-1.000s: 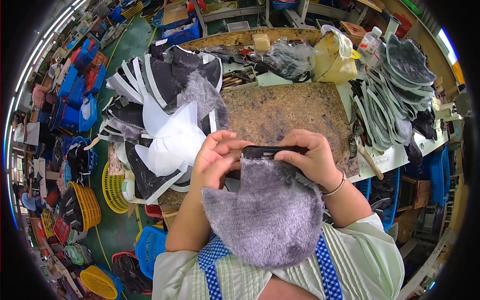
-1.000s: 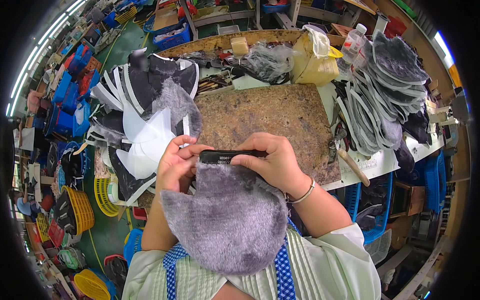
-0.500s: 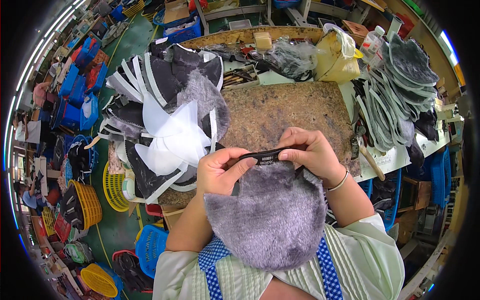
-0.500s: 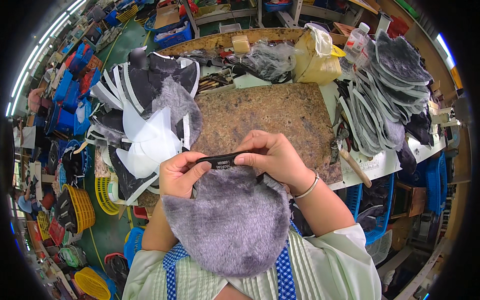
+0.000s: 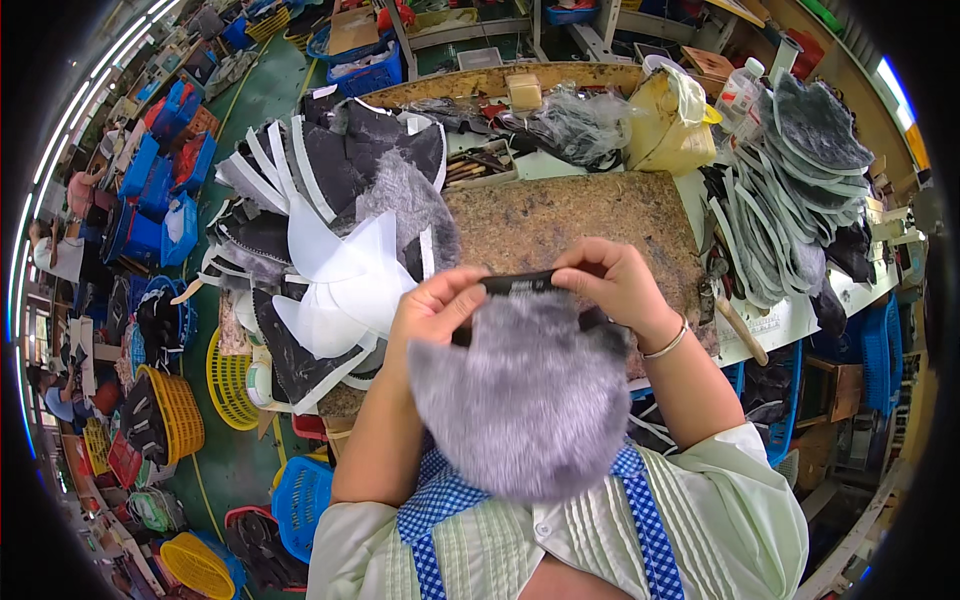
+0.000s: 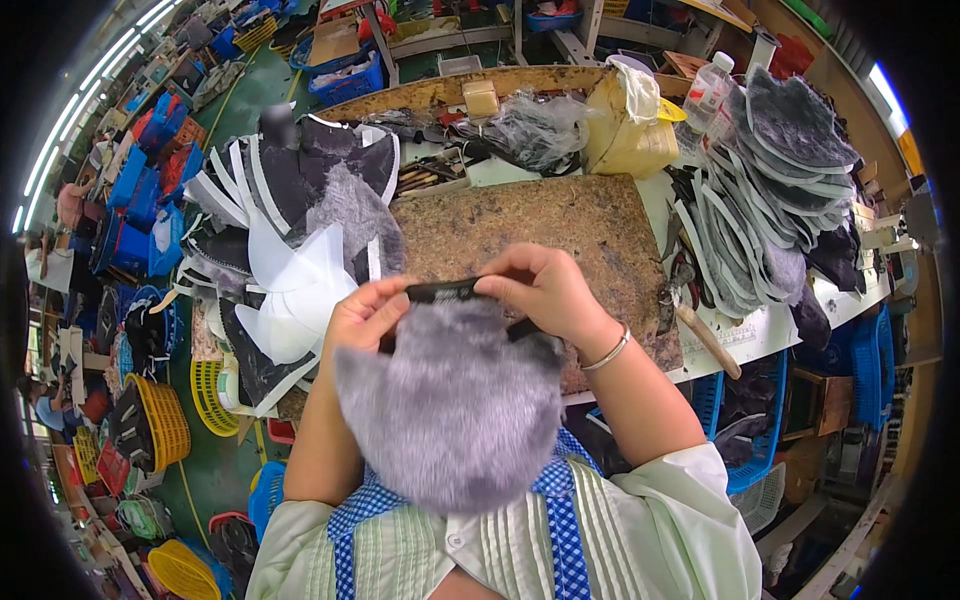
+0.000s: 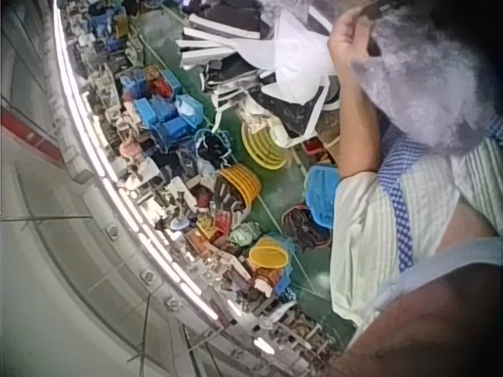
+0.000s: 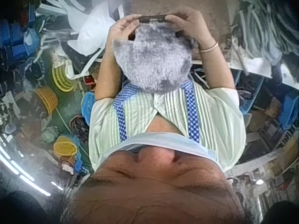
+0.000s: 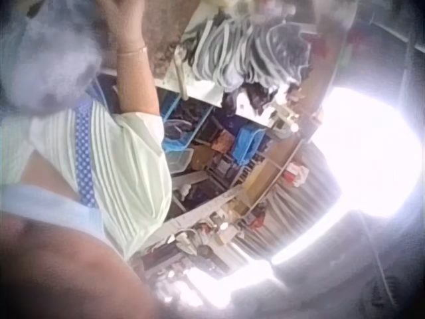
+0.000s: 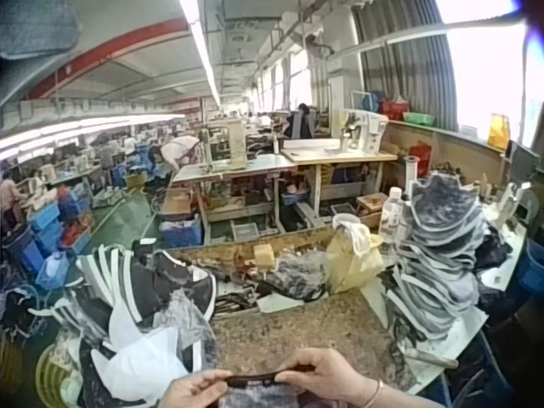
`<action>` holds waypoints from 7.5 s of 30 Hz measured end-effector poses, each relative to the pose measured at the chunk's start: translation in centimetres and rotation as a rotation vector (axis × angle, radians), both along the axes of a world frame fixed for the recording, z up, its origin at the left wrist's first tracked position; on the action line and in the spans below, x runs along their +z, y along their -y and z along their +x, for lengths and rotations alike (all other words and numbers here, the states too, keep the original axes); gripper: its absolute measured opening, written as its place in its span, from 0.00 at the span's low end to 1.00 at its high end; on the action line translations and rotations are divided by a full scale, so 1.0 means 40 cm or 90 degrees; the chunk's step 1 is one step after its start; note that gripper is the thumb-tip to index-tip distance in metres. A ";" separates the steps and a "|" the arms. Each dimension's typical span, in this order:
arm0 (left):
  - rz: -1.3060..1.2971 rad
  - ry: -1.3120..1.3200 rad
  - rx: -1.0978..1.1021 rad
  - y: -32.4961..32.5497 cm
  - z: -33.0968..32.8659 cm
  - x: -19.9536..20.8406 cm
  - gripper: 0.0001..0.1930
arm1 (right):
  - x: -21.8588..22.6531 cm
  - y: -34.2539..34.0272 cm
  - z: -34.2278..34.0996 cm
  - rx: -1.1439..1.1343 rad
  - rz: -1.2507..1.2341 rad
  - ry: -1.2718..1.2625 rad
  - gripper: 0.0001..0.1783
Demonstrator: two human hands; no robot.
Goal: The person assembles shoe upper components by hand, positioning white padding inserts onto fabric panels, attaching size tags to the edges, and pressing the lining and upper pieces together.
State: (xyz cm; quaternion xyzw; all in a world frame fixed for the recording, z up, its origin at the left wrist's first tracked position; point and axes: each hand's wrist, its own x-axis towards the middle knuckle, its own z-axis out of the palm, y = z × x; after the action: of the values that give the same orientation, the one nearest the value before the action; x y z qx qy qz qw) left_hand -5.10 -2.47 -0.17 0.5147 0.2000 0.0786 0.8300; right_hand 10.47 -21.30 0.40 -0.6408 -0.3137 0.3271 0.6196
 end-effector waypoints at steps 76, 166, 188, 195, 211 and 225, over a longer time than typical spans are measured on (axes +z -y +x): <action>0.459 0.178 0.001 0.059 -0.083 0.133 0.09 | 0.158 0.009 -0.119 0.029 0.058 -0.169 0.08; 0.206 0.065 0.111 0.093 -0.111 -0.035 0.11 | -0.044 0.006 -0.182 -0.098 0.020 -0.259 0.12; 1.116 0.050 0.133 0.055 -0.126 -0.105 0.22 | -0.091 0.091 -0.173 -0.001 -0.112 0.870 0.25; 0.423 -0.027 0.206 -0.028 0.027 -0.137 0.20 | -0.059 -0.097 -0.063 -0.247 -0.059 0.671 0.18; 0.155 0.143 0.158 0.081 -0.040 0.036 0.11 | 0.029 -0.052 -0.115 -0.087 0.182 -0.116 0.05; 0.377 0.321 0.152 0.059 -0.068 -0.019 0.10 | 0.005 -0.015 -0.086 0.027 0.241 -0.271 0.10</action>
State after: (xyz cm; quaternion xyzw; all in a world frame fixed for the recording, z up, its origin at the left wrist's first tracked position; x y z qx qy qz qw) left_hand -7.83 -4.84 -0.91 0.6694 0.0174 0.3519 0.6540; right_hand 7.04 -20.68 0.61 -0.4241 -0.2454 0.4026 0.7731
